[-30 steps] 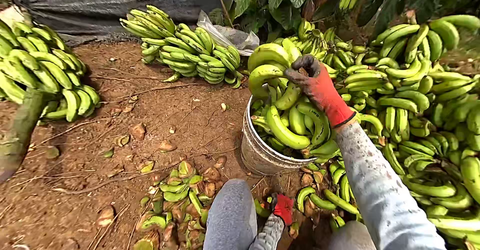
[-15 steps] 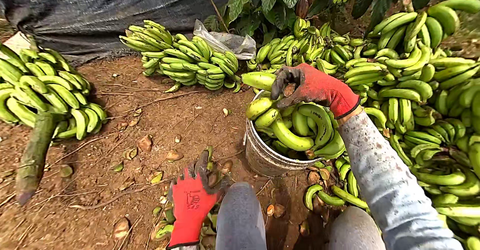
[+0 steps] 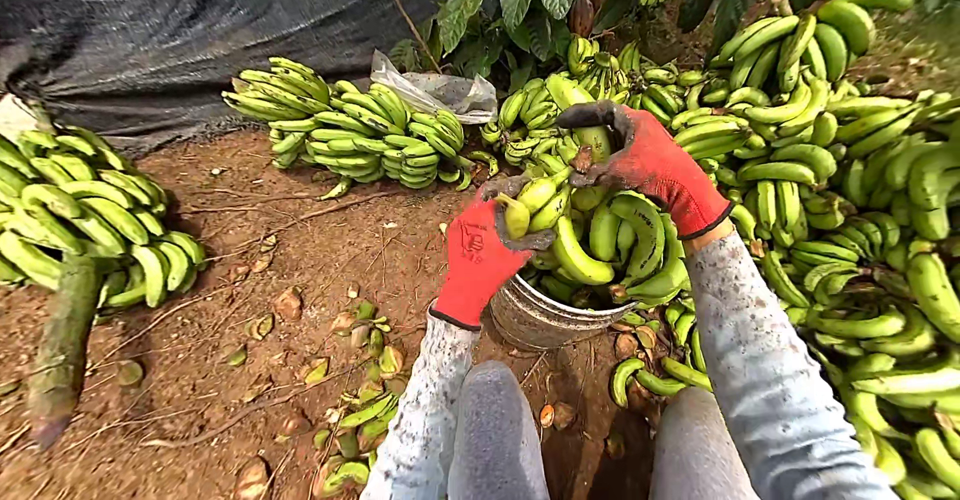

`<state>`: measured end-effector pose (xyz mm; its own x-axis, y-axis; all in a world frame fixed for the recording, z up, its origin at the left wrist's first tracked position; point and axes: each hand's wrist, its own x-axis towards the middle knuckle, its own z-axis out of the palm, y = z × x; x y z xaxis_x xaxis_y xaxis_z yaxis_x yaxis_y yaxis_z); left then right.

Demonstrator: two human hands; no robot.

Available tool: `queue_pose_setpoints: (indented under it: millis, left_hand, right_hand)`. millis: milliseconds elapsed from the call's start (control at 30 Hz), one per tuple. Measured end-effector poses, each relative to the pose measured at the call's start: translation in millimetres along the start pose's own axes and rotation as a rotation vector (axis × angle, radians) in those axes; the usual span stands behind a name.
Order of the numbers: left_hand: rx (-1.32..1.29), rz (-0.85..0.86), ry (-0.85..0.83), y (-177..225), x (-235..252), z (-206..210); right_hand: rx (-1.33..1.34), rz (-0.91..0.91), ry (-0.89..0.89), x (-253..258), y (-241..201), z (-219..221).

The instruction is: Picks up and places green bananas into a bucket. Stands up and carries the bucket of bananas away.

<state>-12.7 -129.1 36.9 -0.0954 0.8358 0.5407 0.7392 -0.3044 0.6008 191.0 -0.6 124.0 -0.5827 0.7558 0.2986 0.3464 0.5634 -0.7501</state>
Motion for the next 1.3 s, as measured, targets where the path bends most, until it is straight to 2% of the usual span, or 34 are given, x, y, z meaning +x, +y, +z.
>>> queue_pose_setpoints:
  millis: [67,133,167,233,300,333,400,500,567,600,667,733,767,833,900,933,1000,1067,1133,1200,1300]
  left_hand:
    - [0.135,0.126,0.001,5.9,5.5,6.5]
    - [0.169,0.226,0.055,1.3,8.1,9.5]
    - [0.140,0.226,0.049,-6.2,8.5,12.5]
    - [0.114,0.113,-0.055,-30.2,2.8,14.2]
    - [0.090,0.025,-0.141,-48.3,-3.0,0.4]
    - [0.072,0.026,-0.163,-53.6,-3.8,-7.2]
    - [0.018,0.082,-0.118,-55.5,-2.1,-9.5]
    - [0.035,0.114,-0.114,-42.6,6.4,-3.1]
    - [0.143,0.052,-0.250,-34.4,8.6,-10.8]
    - [0.209,0.045,-0.307,-31.0,12.5,-15.7]
    - [0.249,0.083,-0.387,-27.0,18.5,-23.1]
    - [0.185,0.149,-0.382,-29.1,22.1,-27.9]
    - [0.082,0.148,-0.308,-27.7,18.4,-27.8]
    - [-0.322,0.141,-0.045,-10.2,7.0,-19.2]
    - [-0.764,0.236,0.134,25.1,-3.0,2.1]
    - [-0.773,0.300,0.161,38.3,-9.0,16.4]
    - [-0.365,0.397,0.133,34.2,-19.7,45.3]
    - [0.116,0.373,0.055,6.3,-28.2,72.0]
    - [0.372,0.332,0.017,-12.7,-35.6,79.2]
    - [0.314,0.326,0.054,-21.1,-37.2,73.7]
    - [-0.061,0.315,0.160,-24.0,-37.2,57.5]
  right_hand:
    - [-0.121,0.003,0.168,-31.7,-3.4,-1.4]
    - [-0.056,0.006,0.255,-57.5,-6.1,1.1]
    - [0.027,-0.002,0.260,-57.7,3.1,-3.6]
    - [0.236,-0.044,0.280,-41.1,34.8,-8.2]
    - [0.187,-0.057,0.317,-23.3,54.4,6.9]
    - [0.038,0.002,0.275,-14.8,55.5,17.9]
    - [-0.302,0.171,0.074,7.8,46.7,40.1]
    - [-0.499,0.281,-0.145,46.1,40.3,50.0]
    - [-0.522,0.237,-0.207,44.0,26.9,37.4]
    - [-0.497,0.169,-0.134,26.7,16.6,25.7]
    - [-0.397,0.054,0.146,-37.1,2.7,-0.3]
    - [-0.326,0.193,0.411,-116.7,23.2,-6.8]
    - [-0.288,0.341,0.493,-143.6,49.6,-2.1]
    - [-0.024,0.583,0.537,-167.4,95.7,18.5]
    - [0.163,0.644,0.667,-164.5,107.5,43.4]
    - [0.122,0.606,0.722,-161.4,102.3,49.5]
    - [-0.124,0.434,0.742,-153.4,77.3,49.8]
    - [-0.397,0.273,0.647,-138.4,49.1,46.2]
    - [-0.521,0.217,0.471,-122.7,37.1,52.4]
    - [-0.560,0.189,0.405,-115.5,46.9,60.3]
    - [-0.574,0.120,0.447,-122.1,52.1,66.0]
